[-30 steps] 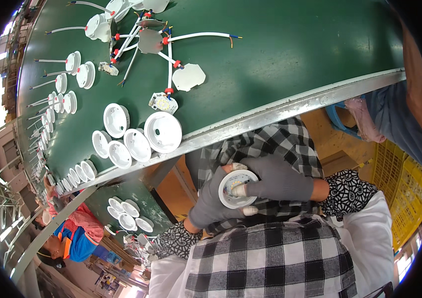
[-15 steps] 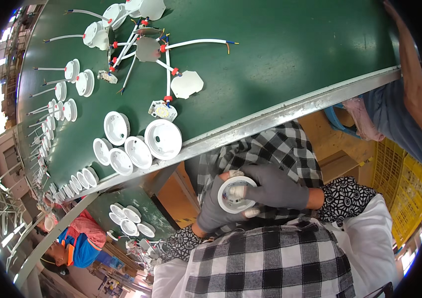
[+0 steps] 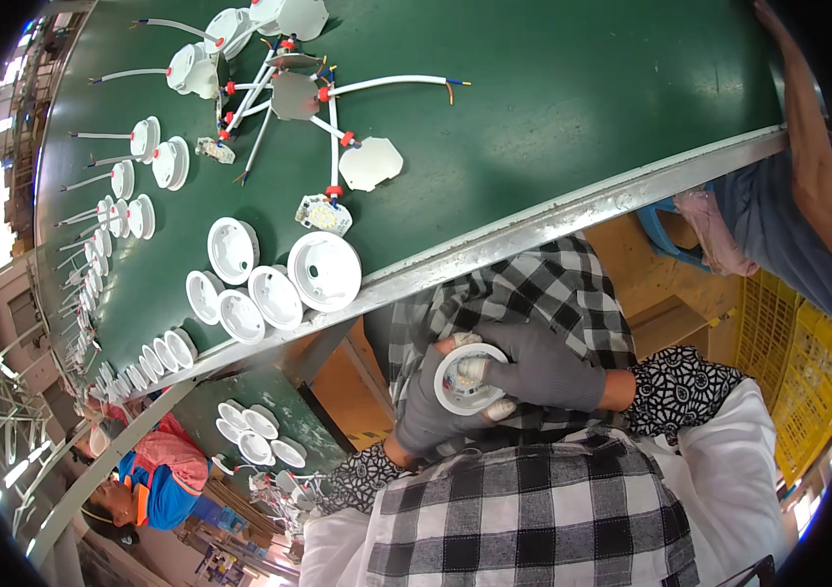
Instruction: The person assembles light fixtures by threading wires and LED circuit boards through plastic housings, pressing each board into place by hand, and placing the assembled units onto the conveyor belt.
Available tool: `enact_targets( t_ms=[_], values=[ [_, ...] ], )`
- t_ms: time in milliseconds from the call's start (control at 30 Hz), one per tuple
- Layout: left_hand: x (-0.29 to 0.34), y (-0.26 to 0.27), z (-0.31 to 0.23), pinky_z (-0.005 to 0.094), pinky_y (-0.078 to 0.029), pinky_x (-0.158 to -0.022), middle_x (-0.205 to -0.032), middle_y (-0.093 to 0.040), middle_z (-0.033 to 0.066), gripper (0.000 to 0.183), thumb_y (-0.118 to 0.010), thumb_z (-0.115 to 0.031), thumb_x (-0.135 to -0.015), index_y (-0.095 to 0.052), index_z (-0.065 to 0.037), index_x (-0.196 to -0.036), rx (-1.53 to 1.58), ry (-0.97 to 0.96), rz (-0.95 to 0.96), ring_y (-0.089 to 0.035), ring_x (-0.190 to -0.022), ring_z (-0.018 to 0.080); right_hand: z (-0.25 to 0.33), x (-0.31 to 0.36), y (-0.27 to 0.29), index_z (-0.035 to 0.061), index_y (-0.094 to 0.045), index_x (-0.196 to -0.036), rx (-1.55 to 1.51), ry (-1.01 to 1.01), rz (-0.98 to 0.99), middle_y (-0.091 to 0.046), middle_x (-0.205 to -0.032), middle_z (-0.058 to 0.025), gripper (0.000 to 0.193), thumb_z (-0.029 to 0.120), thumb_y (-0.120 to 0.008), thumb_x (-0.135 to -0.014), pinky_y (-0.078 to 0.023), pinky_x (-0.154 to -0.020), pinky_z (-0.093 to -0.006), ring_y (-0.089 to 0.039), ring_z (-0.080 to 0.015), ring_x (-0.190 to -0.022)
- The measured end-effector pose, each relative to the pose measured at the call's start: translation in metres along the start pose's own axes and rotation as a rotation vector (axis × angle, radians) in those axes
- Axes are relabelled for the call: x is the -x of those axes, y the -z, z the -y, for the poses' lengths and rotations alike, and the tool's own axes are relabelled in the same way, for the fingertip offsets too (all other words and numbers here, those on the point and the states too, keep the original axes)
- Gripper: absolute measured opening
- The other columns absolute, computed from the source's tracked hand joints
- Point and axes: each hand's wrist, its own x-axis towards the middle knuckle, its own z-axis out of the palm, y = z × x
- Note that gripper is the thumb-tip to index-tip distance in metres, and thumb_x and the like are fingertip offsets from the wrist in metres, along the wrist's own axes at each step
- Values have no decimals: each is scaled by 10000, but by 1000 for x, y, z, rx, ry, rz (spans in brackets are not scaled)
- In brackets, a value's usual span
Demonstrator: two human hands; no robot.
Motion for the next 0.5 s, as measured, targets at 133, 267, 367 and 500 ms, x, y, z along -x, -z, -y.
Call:
enact_targets(
  t_ms=[133,267,367,500],
  values=[
    [14,7,-19,319,-531,-852,-1105,-618,129,848,-893,-339,-646,-424,19,-1255,-139,-153,-104,-642,-993,194,24,-8,10,67,-630,-1156,40,-37,223,-683,-947,-154,379,271,-644,-837,-520,-789,-348,-674,-259,-855],
    [-1,11,-42,365,-499,-906,-1149,-581,143,854,-901,-312,-610,-447,-11,-1268,-490,-269,28,-614,-1052,252,26,-7,30,81,-644,-1122,121,75,196,-682,-895,-141,403,355,-664,-828,-516,-756,-349,-671,-253,-812],
    [5,46,-105,372,-504,-905,-1130,-568,123,779,-868,-275,-673,-416,-26,-1256,-586,-604,-148,-575,-1127,283,90,3,81,108,-674,-1066,266,207,191,-681,-851,-118,378,373,-692,-797,-515,-721,-341,-668,-237,-775],
    [14,73,-162,385,-497,-866,-1161,-511,164,630,-814,-156,-713,-465,-20,-1220,-788,-472,-715,-579,-1040,302,114,4,129,148,-666,-982,925,680,-438,-561,-788,-29,341,109,-736,-651,-473,-675,-347,-575,-213,-708]
  ],
)
